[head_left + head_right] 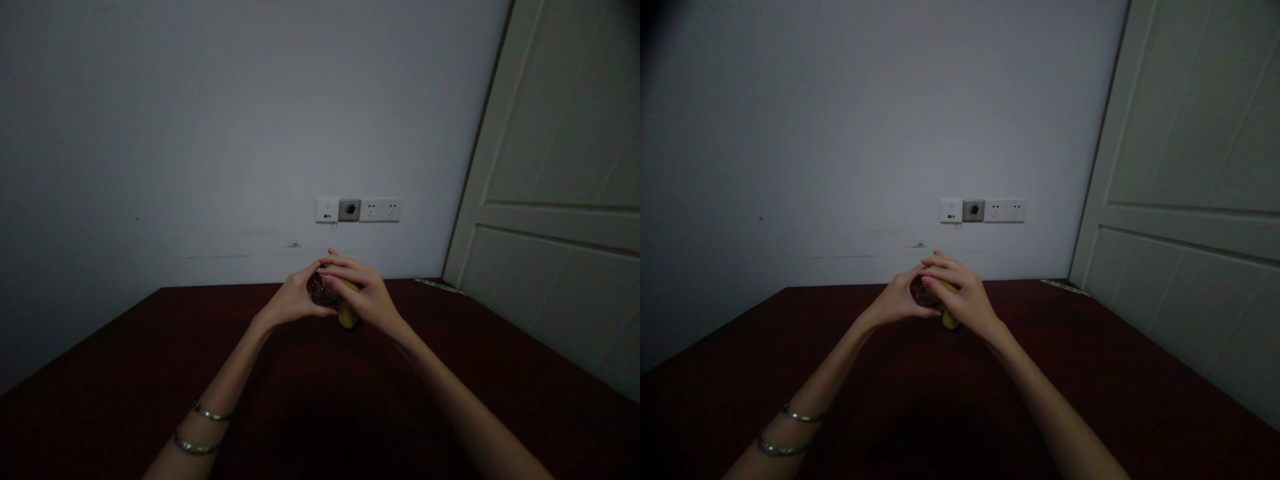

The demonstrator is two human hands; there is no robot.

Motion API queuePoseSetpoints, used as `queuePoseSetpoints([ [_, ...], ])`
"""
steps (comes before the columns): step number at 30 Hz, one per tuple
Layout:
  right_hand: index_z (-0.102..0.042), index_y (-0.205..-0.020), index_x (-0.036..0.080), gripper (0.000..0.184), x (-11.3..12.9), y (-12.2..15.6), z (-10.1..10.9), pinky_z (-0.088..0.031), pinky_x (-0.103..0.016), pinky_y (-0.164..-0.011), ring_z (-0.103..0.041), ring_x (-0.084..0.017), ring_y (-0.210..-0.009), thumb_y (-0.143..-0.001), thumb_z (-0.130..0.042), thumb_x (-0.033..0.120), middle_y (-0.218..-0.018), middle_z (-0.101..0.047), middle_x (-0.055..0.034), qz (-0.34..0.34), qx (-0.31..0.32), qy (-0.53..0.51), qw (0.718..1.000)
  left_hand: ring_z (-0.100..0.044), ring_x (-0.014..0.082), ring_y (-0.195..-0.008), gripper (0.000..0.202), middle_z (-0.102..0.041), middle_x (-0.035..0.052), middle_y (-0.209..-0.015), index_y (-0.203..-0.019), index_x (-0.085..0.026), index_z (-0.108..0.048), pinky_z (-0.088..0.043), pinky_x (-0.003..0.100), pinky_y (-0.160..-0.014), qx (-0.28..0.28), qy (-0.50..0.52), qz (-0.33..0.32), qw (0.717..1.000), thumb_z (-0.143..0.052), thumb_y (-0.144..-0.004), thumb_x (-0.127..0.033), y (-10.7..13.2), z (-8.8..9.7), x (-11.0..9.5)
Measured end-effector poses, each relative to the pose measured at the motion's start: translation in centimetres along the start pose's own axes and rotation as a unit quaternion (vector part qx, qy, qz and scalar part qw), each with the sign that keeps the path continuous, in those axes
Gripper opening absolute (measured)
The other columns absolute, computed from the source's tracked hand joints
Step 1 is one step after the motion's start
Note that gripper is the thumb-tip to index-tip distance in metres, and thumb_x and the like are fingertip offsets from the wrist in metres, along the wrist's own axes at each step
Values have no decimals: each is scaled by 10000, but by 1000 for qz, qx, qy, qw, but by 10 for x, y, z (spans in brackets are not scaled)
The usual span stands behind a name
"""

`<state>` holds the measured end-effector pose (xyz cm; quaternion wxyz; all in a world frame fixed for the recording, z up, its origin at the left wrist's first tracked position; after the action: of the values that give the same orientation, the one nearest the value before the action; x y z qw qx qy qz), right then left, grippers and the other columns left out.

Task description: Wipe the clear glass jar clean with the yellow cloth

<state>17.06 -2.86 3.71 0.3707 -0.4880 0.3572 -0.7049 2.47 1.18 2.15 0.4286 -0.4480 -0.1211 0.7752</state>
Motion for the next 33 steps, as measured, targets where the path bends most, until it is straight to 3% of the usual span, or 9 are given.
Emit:
queuePoseSetpoints([
  [3,-746,-919,284,150,-12,-2,5,-459,-466,-1005,-627,-221,-1099,-823,-631,298,-1079,-717,-45,-71,-40,-38,996,-595,257,-1068,879,-604,106,-1234,-1316,-171,-455,-462,403,-942,8,-23,-1,1000,-833,-546,-365,-1,1,0],
  [5,-749,-910,273,147,-17,-1,6,-474,-457,-988,-643,-220,-1069,-818,-637,296,-1066,-721,-53,-84,-49,-36,995,-607,257,-1037,872,-629,98,-1193,-1304,-169,-473,-472,393,-920,13,-32,13,999,-835,-538,-376,-1,0,2],
  [12,-728,-1013,269,220,-8,4,0,-430,-467,-1041,-549,-241,-1216,-820,-631,226,-1169,-680,-63,50,20,40,998,-641,235,-934,777,-677,93,-1071,-1251,-149,-509,-512,351,-815,-4,-8,41,999,-817,-570,-361,-2,-1,4],
  [18,-751,-915,274,149,-24,-1,8,-486,-420,-979,-648,-218,-1062,-809,-647,281,-1076,-720,-43,-64,-71,-40,995,-597,289,-1081,931,-623,126,-1204,-1317,-159,-467,-453,448,-960,-19,-16,51,998,-852,-495,-368,-1,-2,10],
  [20,-753,-901,282,139,-24,-1,8,-487,-415,-977,-655,-213,-1047,-801,-657,282,-1064,-724,-34,-75,-89,-63,991,-605,294,-1072,972,-622,139,-1200,-1333,-149,-448,-464,455,-949,-25,34,73,996,-863,-477,-348,-1,-4,14],
  [24,-733,-968,320,216,-5,0,4,-417,-438,-1054,-575,-215,-1185,-796,-662,210,-1137,-696,-6,-3,-76,-50,996,-631,265,-1022,889,-616,149,-1197,-1299,-136,-466,-508,402,-882,-26,191,73,978,-855,-510,-273,-3,-9,11],
  [27,-728,-976,332,238,4,0,3,-397,-444,-1071,-542,-212,-1224,-801,-653,189,-1157,-687,7,22,-71,-56,996,-634,260,-1004,813,-627,152,-1167,-1234,-114,-510,-511,385,-862,-29,246,68,966,-857,-512,-254,-5,-10,7],
  [33,-744,-933,290,163,-14,-3,9,-451,-428,-1022,-639,-208,-1081,-792,-666,319,-1087,-719,-23,-109,-116,-102,982,-634,249,-1007,763,-637,124,-1159,-1196,-141,-541,-502,374,-883,10,293,46,955,-865,-510,-225,-2,-11,6],
])
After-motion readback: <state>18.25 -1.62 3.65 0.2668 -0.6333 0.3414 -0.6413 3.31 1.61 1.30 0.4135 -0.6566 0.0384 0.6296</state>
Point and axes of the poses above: each hand's wrist, its own y-axis away from the middle knuckle, its own z-axis out of the back of the hand, x = y × z, the point moved 3 cm from there along -y, towards the middle knuckle
